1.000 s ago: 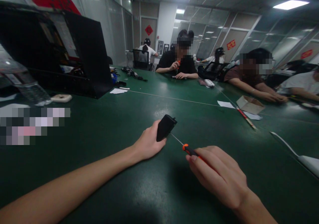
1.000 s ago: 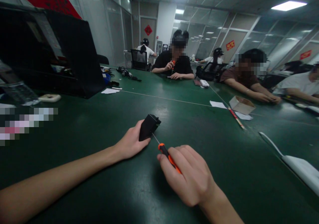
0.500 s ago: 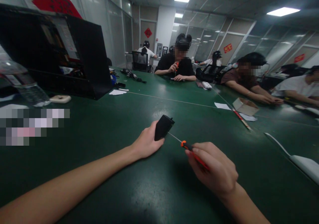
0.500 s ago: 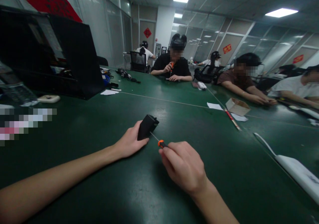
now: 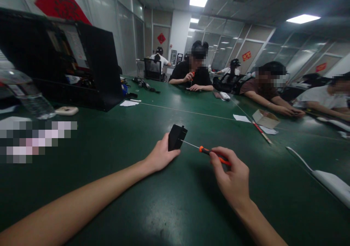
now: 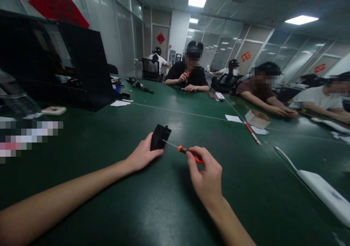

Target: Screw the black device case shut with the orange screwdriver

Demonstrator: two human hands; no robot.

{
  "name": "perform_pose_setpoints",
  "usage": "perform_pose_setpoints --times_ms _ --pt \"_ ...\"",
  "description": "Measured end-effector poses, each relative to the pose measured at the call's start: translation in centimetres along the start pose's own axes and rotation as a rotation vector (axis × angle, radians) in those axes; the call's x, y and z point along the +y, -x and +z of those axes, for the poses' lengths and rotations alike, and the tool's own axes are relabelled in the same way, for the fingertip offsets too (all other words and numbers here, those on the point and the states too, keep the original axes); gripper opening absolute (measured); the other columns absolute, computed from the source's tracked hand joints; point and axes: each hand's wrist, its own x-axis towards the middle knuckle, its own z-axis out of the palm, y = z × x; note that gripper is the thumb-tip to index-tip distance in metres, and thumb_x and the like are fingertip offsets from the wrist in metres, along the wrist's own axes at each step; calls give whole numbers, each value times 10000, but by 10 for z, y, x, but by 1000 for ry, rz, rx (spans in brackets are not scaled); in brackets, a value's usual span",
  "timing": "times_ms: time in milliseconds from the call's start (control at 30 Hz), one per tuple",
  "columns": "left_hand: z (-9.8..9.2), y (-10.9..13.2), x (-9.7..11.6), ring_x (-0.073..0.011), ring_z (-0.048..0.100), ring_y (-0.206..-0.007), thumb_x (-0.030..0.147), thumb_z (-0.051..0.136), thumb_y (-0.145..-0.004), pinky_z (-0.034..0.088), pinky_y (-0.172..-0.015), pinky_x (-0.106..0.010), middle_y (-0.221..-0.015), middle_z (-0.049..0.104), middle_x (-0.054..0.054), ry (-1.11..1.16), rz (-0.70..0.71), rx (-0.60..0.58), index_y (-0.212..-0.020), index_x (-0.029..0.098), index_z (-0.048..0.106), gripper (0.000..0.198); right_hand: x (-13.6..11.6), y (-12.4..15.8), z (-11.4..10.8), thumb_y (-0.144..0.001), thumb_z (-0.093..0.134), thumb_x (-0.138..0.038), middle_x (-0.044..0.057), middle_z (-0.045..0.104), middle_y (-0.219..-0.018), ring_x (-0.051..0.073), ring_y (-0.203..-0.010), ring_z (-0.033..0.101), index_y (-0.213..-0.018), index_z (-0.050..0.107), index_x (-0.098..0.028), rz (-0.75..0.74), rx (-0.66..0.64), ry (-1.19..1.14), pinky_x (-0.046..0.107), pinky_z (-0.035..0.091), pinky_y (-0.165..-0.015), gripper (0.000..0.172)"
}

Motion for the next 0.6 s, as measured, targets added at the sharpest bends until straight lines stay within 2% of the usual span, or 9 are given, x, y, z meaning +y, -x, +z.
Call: perform_pose_setpoints --times_ms 67,167,333,367,433,500,533,600 --pt "0 0 0 -259 646 -934 306 671 -797 491 -806 -355 -1029 683 -84 9 -1 13 -1220 157 504 479 0 -4 1 -928 619 -220 41 698 -910 169 -788 690 -1020 637 -200 31 -16 -47 292 548 -740 96" --pt "-1 -2 -1 -263 650 -944 313 664 -807 494 -803 -353 -1050 685 -97 9 -21 60 -1229 157 490 482 3 -9 5 -917 621 -249 64 695 -967 198 -872 667 -1011 665 -196 68 -114 -115 320 514 -791 116" --pt "-12 -9 -8 -260 652 -892 295 640 -822 488 -783 -358 -1028 683 -106 -100 9 122 -1322 138 415 570 14 -17 23 -874 647 -391 83 713 -1034 240 -932 637 -1044 717 -193 447 -361 -338 360 459 -851 270" --pt "-15 -11 -10 -258 650 -889 289 640 -821 486 -781 -357 -1035 680 -106 -122 26 125 -1334 140 404 584 16 -17 28 -876 640 -419 77 711 -1001 235 -910 633 -1027 724 -193 497 -398 -371 353 459 -831 285" --pt "-20 -14 -13 -249 645 -874 286 639 -823 483 -766 -346 -1032 673 -98 -146 46 125 -1336 147 402 582 19 -16 39 -909 575 -492 50 667 -804 196 -749 605 -898 726 -177 565 -467 -423 317 457 -695 349" --pt "-23 -16 -15 -234 637 -843 284 631 -832 478 -745 -332 -1005 667 -84 -156 52 119 -1326 152 406 558 20 -12 48 -948 454 -573 -15 485 -575 131 -515 461 -741 670 -164 658 -542 -495 269 366 -503 507" --pt "-24 -17 -15 -226 631 -828 280 626 -837 475 -738 -326 -993 662 -77 -164 55 117 -1325 154 403 551 20 -9 51 -956 405 -601 -46 395 -536 105 -451 372 -725 646 -162 702 -577 -535 251 300 -444 551" --pt "-25 -18 -16 -212 616 -796 267 622 -840 465 -720 -317 -971 649 -66 -195 65 109 -1332 155 394 554 21 -4 53 -947 399 -631 -65 363 -576 72 -429 285 -824 645 -156 789 -637 -635 222 216 -403 550"
